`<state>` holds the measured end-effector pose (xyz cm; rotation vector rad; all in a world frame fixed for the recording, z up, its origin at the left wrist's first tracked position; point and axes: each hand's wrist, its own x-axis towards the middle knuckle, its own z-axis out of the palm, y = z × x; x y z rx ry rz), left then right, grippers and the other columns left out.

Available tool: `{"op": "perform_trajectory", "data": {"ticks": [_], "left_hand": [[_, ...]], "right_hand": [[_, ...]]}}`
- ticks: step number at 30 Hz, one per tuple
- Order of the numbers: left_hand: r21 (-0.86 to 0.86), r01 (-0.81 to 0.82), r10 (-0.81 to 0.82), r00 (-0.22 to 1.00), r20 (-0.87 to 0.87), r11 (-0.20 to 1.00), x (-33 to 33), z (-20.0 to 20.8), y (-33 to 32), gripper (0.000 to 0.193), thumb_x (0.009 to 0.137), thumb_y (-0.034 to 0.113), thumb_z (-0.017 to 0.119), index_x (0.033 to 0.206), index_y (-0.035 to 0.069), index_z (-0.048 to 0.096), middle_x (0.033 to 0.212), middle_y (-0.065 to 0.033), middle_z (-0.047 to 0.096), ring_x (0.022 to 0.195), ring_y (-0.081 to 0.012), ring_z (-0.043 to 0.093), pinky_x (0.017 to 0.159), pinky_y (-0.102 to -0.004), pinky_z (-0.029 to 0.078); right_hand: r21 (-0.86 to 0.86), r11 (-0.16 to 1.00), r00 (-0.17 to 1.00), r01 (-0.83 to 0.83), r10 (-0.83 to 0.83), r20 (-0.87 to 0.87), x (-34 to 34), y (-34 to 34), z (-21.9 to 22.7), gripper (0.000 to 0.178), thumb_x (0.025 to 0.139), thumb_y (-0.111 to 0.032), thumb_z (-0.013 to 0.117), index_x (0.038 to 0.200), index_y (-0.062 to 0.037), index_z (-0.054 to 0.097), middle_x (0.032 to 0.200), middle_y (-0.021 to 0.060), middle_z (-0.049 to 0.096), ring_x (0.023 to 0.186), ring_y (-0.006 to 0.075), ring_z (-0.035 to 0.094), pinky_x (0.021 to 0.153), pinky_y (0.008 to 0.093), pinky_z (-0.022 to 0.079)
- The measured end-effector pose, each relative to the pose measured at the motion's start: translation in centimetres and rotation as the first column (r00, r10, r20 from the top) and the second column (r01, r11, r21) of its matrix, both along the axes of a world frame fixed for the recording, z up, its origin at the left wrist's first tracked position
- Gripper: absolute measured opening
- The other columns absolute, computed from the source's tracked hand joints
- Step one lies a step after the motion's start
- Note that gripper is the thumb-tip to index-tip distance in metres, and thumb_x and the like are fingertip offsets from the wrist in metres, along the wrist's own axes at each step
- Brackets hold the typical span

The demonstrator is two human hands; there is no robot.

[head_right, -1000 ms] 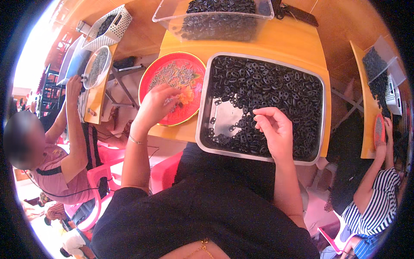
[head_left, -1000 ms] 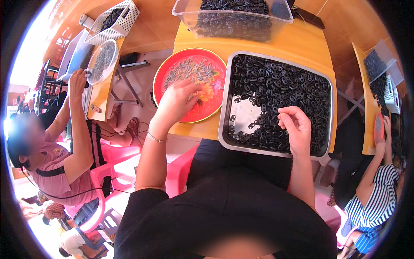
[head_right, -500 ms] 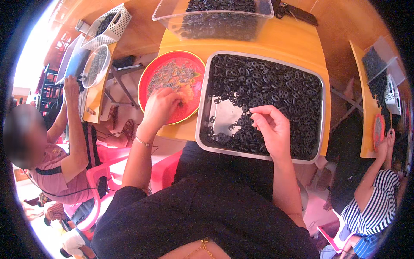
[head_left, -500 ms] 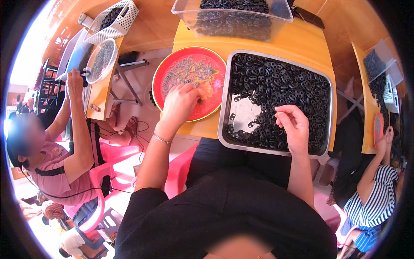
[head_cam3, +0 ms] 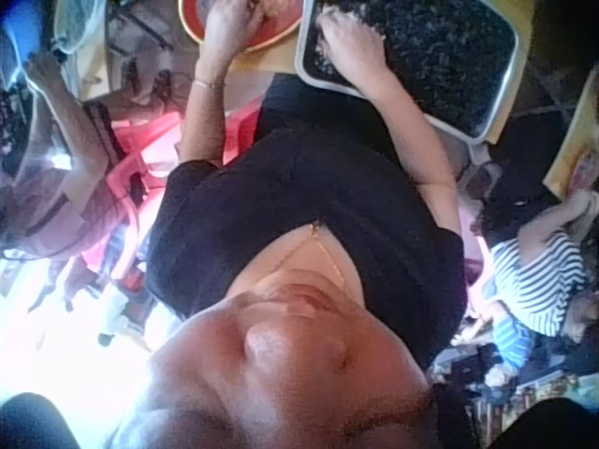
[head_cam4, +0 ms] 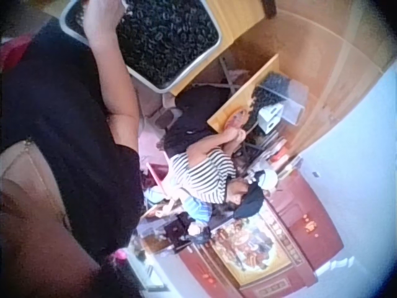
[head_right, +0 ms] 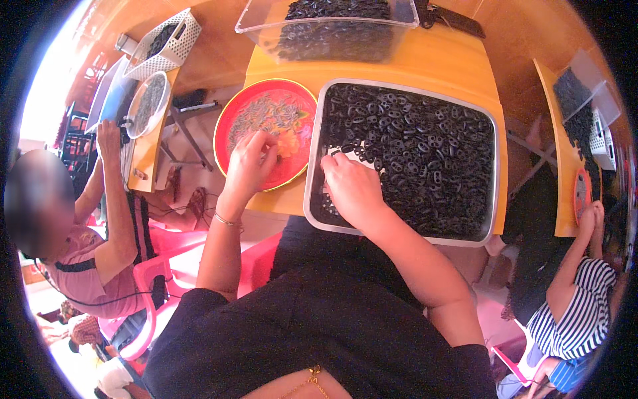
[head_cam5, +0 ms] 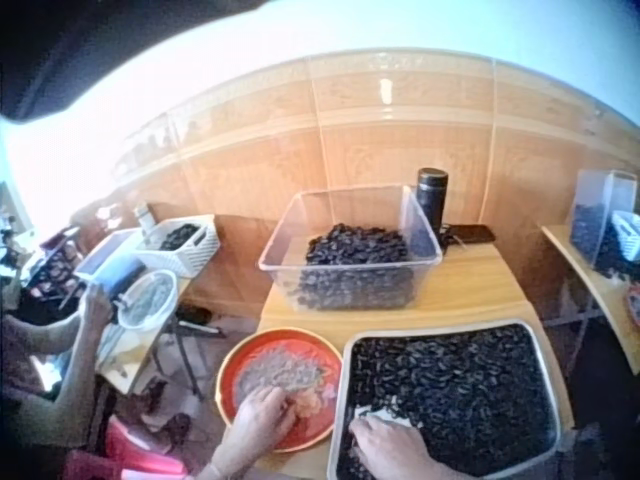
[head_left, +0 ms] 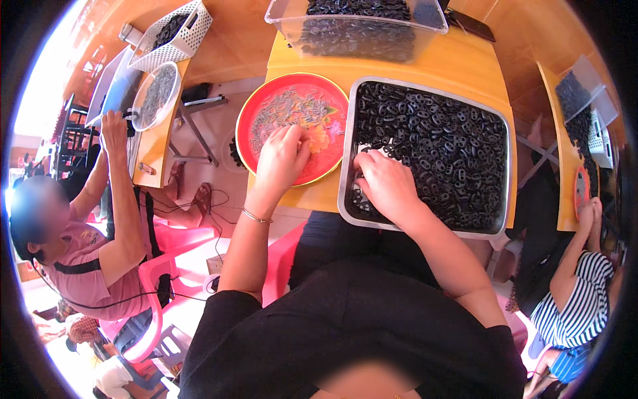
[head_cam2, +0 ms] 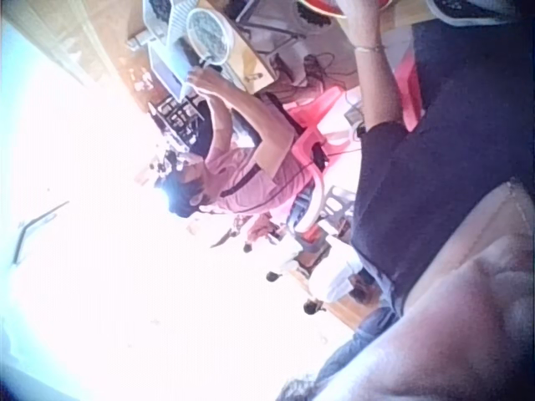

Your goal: The person assembles cord locks by taking parts from trays, inserting the springs and inner pieces into the outer housings by hand, and placing the assembled cord locks into a clear container.

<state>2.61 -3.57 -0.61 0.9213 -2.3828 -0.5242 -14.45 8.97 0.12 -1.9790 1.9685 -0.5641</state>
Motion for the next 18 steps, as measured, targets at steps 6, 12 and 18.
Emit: {"op": "perform_trajectory", "data": {"ticks": [6, 12, 18], "left_hand": [[0.251, -0.041, 0.088, 0.98, -0.18, 0.967, 0.0, -0.1, 0.5, 0.012, 0.073, 0.0, 0.06, 0.084, 0.0, 0.056, 0.076, -0.0114, 0.061, 0.07, -0.0217, 0.061, 0.064, -0.0292, 0.048], [0.326, -0.034, 0.122, 0.96, -0.251, 0.945, 0.5, 0.1, 0.6, 0.011, 0.074, -0.002, 0.06, 0.086, -0.001, 0.06, 0.081, -0.0085, 0.064, 0.073, -0.0138, 0.062, 0.067, -0.0242, 0.049], [0.653, 0.298, 0.22, 0.778, -0.589, 0.696, -0.9, 0.5, 2.4, 0.025, 0.073, -0.007, 0.061, 0.096, 0.001, 0.053, 0.081, -0.0054, 0.063, 0.078, -0.0109, 0.059, 0.072, -0.0234, 0.047]], "right_hand": [[0.086, 0.995, 0.998, 0.057, -0.053, -0.044, -0.5, 0.4, -0.9, 0.016, 0.069, -0.01, 0.062, 0.084, -0.0071, 0.057, 0.081, 0.0088, 0.056, 0.074, 0.028, 0.058, 0.063, 0.0385, 0.048], [0.046, 0.998, 0.89, 0.039, -0.055, 0.452, -2.3, 1.7, -0.1, 0.009, 0.071, -0.005, 0.061, 0.08, -0.0027, 0.06, 0.076, 0.0126, 0.06, 0.068, 0.0263, 0.06, 0.062, 0.0321, 0.048], [0.186, 0.964, 0.558, 0.19, -0.262, 0.788, -2.5, 2.6, 1.1, 0.007, 0.077, -0.002, 0.061, 0.084, -0.001, 0.059, 0.077, 0.0038, 0.061, 0.068, 0.0085, 0.058, 0.062, 0.0227, 0.047]]}}
